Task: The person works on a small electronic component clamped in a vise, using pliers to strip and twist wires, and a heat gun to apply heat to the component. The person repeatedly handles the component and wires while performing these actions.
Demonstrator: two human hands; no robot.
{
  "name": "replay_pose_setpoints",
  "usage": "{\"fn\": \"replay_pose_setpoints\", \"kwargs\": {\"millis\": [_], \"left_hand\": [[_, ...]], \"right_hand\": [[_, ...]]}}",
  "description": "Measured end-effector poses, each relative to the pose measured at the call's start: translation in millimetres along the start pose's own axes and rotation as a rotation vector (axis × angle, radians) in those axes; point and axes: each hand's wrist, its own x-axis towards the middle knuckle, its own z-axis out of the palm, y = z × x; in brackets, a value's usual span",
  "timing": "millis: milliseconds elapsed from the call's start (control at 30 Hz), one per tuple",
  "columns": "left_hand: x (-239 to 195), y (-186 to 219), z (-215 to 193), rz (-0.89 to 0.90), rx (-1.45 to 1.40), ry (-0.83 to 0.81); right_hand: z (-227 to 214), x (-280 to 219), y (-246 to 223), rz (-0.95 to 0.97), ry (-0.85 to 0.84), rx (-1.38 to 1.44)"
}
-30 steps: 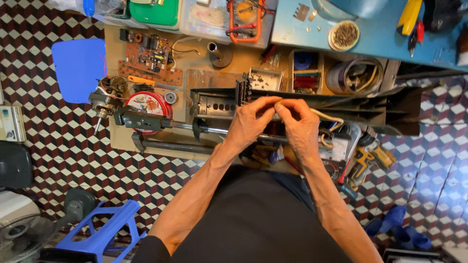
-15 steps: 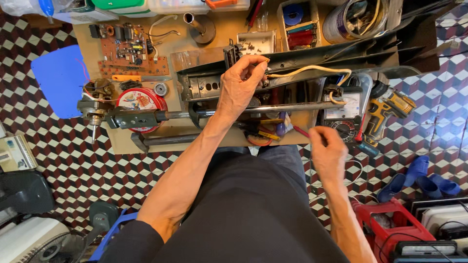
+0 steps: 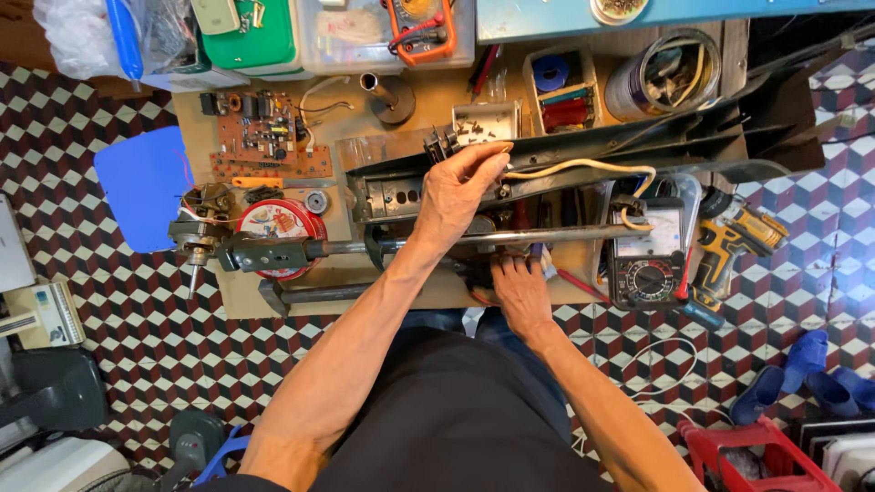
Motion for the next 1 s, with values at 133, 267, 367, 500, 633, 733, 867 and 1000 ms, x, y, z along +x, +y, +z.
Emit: {"fn": "replay_pose_setpoints", "kwargs": {"millis": [133, 267, 367, 500, 633, 733, 867, 1000], "left_hand": [[-3.1, 2.3, -1.7, -0.029, -0.035, -0.018], [-0.7, 2.8, 0.7, -0.046, -0.063, -0.006], [1.5, 1.8, 2.4, -0.025, -0.056, -0.014], [7.8, 4.2, 4.2, -0.056, -0.056, 0.023], [7.2, 7.8, 2.6, -0.050, -0.044, 0.036], [7.2, 11.7, 3.5, -0.068, -0.026, 0.062], [10.0, 13.9, 4.3, -0.094, 0.012, 0.107], [9.5, 8.1, 5.6, -0.083, -0.060, 0.080]], "right_hand": [[1.3, 2.5, 7.8, -0.067, -0.132, 0.013], [-12.7, 6.2, 17.5, -0.028, -0.247, 0.165], [-45.6, -11.2, 30.8, 0.198, -0.496, 0.544], [-134.7, -60.2, 60.5, 0.608, -0.501, 1.719], [-183.2, -47.3, 67.0, 0.625, -0.266, 1.503], [-186.7, 4.9, 67.7, 0.520, -0.055, 0.944], [-192.8, 52.9, 73.0, 0.253, 0.151, 0.613], [-201.2, 65.1, 72.2, 0.153, 0.193, 0.534]]}}
